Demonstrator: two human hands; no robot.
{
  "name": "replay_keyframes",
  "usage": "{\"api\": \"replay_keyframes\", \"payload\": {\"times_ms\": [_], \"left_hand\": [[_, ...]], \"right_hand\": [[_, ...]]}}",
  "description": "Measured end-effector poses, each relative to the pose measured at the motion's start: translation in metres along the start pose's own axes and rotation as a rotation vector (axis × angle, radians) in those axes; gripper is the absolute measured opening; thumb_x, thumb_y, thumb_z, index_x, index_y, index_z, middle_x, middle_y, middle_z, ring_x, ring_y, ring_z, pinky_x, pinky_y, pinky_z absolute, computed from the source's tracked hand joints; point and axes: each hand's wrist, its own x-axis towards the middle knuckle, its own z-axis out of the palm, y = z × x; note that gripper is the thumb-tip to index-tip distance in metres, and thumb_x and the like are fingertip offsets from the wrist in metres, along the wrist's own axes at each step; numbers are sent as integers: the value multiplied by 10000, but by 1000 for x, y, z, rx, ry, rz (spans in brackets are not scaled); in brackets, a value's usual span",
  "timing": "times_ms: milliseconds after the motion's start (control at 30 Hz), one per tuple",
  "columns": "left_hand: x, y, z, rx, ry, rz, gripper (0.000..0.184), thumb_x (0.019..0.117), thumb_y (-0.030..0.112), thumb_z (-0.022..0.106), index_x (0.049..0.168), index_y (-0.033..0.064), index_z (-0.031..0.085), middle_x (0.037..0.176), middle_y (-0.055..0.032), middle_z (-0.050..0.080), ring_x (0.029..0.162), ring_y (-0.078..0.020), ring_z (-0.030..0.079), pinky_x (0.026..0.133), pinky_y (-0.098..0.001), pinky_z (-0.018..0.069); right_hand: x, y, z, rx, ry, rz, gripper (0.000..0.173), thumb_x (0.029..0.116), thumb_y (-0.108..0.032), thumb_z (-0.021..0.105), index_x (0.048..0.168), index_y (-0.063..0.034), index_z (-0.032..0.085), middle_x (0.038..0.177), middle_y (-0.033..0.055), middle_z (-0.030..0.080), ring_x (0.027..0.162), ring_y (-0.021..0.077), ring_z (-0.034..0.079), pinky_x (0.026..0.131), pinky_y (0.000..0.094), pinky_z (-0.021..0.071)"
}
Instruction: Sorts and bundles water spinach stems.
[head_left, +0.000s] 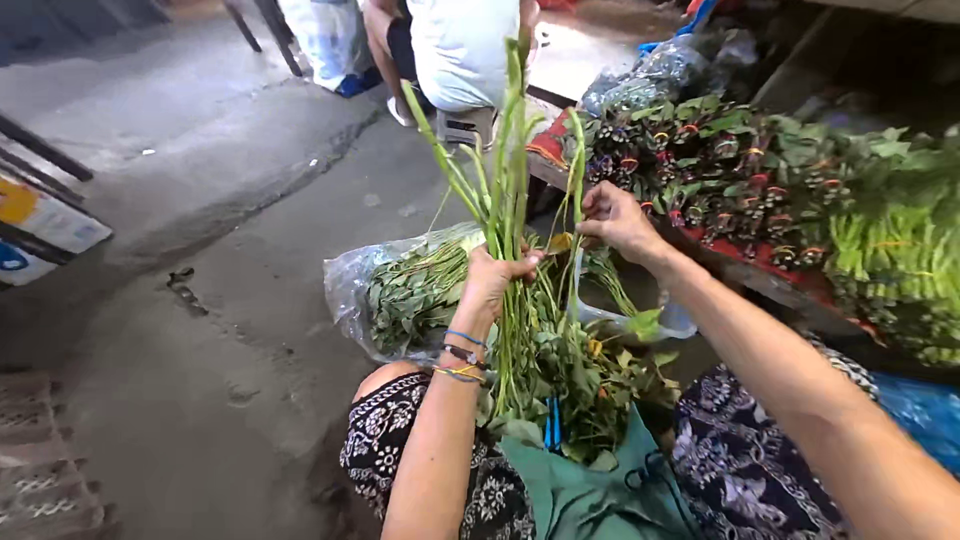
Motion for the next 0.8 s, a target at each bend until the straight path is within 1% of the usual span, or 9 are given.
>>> {"api": "replay_keyframes", "payload": {"times_ms": [67,133,233,367,433,533,567,667,800], "left_hand": [[8,-17,18,23,-53,-39,333,845,-107,720,1134,17,611,914,-99,729,603,-122,644,561,-252,557],[12,-29,36,10,-82,-77,304,839,-126,729,1100,-32,605,893,-124,731,605,-141,662,579,-265,578],[9,-37,50,21,-105,-139,255,851,-131,712,1065,-43,605,833,-99,677,615,-137,638,599,-264,577],[9,-45,50,-66,-161,-205,144,922,-75,660,1050,-16,629,791,-96,686,607,-120,634,584,-247,560],[11,-50,47,-108,-167,-208,118,937,-51,654,1041,4,644,804,-98,699,616,-125,642,593,-257,568],[10,-54,44,-66,-138,-169,161,889,-97,681,992,21,643,805,-76,691,612,-115,629,583,-251,564],[11,-54,44,-49,-133,-160,167,875,-100,690,973,27,646,777,-65,675,581,-108,611,556,-245,555],[11,-56,40,20,-170,-181,150,874,-49,703,962,64,659,692,-37,648,522,-88,588,501,-227,526],[15,-56,41,-6,-248,-292,137,921,-15,673,1022,73,642,714,-46,652,519,-91,596,494,-233,540]], "right_hand": [[-12,-19,-12,68,-2,35,326,862,103,691,1151,29,562,976,161,650,729,248,698,647,425,630],[-28,-25,-17,116,4,45,290,872,97,678,1123,18,556,928,130,644,696,210,688,626,388,626],[-51,-23,-17,235,11,66,283,876,115,666,1115,19,549,941,116,630,712,194,685,649,376,628],[-69,1,-7,347,80,-4,292,867,123,673,1097,-28,575,938,84,652,703,150,675,647,328,622],[-73,13,0,368,120,-11,306,871,115,683,1111,-40,576,964,85,658,731,142,667,675,317,612],[-78,23,9,459,76,102,278,895,76,691,1145,-21,617,967,66,672,770,126,669,728,307,603],[-78,24,9,492,41,150,232,911,63,682,1129,-5,644,922,60,679,741,125,671,713,303,607],[-75,23,7,559,-11,280,150,954,61,634,1100,23,633,809,67,684,647,138,679,634,302,615],[-70,24,-1,530,-22,315,120,937,77,641,1048,32,655,788,65,672,624,131,662,635,296,609]]}}
